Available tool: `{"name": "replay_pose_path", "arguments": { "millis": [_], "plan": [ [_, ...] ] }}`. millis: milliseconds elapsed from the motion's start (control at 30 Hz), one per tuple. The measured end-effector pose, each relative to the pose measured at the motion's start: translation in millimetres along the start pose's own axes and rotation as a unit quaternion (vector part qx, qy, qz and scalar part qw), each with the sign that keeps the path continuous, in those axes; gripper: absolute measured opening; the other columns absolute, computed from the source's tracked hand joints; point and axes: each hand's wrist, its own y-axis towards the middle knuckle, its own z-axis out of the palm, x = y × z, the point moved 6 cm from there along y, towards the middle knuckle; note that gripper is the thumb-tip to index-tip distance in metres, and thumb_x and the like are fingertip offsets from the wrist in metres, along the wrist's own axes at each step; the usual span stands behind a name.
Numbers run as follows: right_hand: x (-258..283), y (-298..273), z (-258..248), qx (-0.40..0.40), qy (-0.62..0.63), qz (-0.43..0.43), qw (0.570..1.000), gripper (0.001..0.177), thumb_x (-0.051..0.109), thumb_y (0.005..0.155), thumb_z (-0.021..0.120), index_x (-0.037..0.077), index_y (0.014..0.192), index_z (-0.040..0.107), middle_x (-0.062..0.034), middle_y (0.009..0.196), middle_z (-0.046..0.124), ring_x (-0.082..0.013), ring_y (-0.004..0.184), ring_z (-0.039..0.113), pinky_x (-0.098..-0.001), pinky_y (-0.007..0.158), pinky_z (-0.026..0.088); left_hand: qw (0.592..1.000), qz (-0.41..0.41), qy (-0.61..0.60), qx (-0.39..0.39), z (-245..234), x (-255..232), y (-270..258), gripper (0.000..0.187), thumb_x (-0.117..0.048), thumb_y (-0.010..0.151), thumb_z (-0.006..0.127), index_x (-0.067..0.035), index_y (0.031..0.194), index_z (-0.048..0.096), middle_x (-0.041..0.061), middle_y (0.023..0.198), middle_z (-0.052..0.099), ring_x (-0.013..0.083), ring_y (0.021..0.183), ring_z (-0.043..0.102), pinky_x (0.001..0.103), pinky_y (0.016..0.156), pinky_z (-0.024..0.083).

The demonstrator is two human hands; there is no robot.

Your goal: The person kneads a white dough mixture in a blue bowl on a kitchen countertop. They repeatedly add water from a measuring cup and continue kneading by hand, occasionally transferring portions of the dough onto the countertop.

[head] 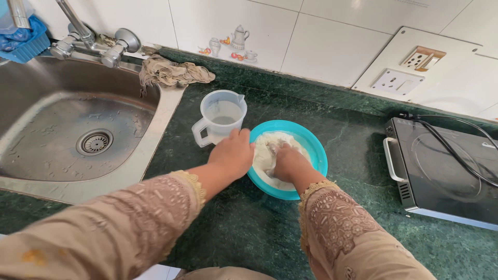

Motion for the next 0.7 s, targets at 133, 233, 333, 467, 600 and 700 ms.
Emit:
{"name": "replay_pose_path", "arguments": {
  "millis": [133, 233, 333, 467, 600, 700],
  "plan": [
    [1, 0, 6, 0.02, -0.01, 0.026, 0.999, 0.094, 0.049, 0.075, 0.086, 0.036, 0.157, 0.042, -0.0104, 0.147, 0.049, -0.0441, 0.127, 0.06, -0.0524, 0.109, 0.052, 0.994, -0.054, -0.056, 0.078, 9, 1, -12, 0.055, -0.029, 0.108, 0.024, 0.002, 0.153, 0.029, 0.023, 0.098, 0.067, 0.0479, 0.09, 0.072, 0.055, 0.08, 0.058],
    [1, -8, -2, -0.015, 0.044, 0.068, 0.997, 0.054, 0.049, 0.105, 0.039, 0.023, 0.151, 0.051, -0.0157, 0.138, 0.051, -0.0428, 0.118, 0.067, -0.0509, 0.101, 0.056, 0.992, -0.073, -0.069, 0.078, 5, -2, -15, 0.057, -0.027, 0.109, 0.027, 0.001, 0.158, 0.024, 0.028, 0.098, 0.071, 0.0487, 0.093, 0.072, 0.057, 0.08, 0.057],
    [-18, 10, 10, -0.034, 0.036, 0.097, 0.994, 0.049, 0.039, 0.088, 0.073, 0.009, 0.127, 0.07, -0.0163, 0.121, 0.06, -0.0406, 0.111, 0.071, -0.0501, 0.095, 0.06, 0.992, -0.069, -0.063, 0.086, 5, -5, -17, 0.057, -0.023, 0.108, 0.028, 0.004, 0.158, 0.022, 0.028, 0.098, 0.071, 0.0472, 0.092, 0.073, 0.057, 0.079, 0.058],
    [-44, 25, 34, -0.062, 0.034, 0.099, 0.993, 0.035, 0.03, 0.092, 0.058, 0.005, 0.112, 0.072, -0.0139, 0.106, 0.071, -0.0337, 0.105, 0.073, -0.0491, 0.088, 0.06, 0.993, -0.059, -0.046, 0.093, -1, -13, -28, 0.055, -0.019, 0.108, 0.029, 0.006, 0.157, 0.023, 0.026, 0.093, 0.072, 0.0427, 0.086, 0.074, 0.053, 0.075, 0.06],
    [-67, 74, 85, -0.162, -0.313, -0.086, 0.932, 0.021, 0.018, 0.094, 0.054, 0.017, 0.095, 0.075, 0.0005, 0.083, 0.074, -0.0211, 0.08, 0.074, -0.0446, 0.068, 0.056, 0.993, -0.057, -0.044, 0.093, 1, -11, -23, 0.055, -0.019, 0.108, 0.029, 0.006, 0.156, 0.024, 0.024, 0.092, 0.072, 0.0419, 0.085, 0.074, 0.053, 0.073, 0.059],
    [-52, 36, 27, -0.135, 0.046, 0.027, 0.989, 0.03, 0.03, 0.088, 0.058, 0.012, 0.107, 0.072, -0.0074, 0.097, 0.072, -0.0265, 0.094, 0.071, -0.0472, 0.081, 0.053, 0.992, -0.058, -0.039, 0.108, -2, -16, -25, 0.055, -0.018, 0.107, 0.029, 0.006, 0.156, 0.025, 0.023, 0.09, 0.073, 0.0404, 0.085, 0.073, 0.052, 0.072, 0.06]
  ]
}}
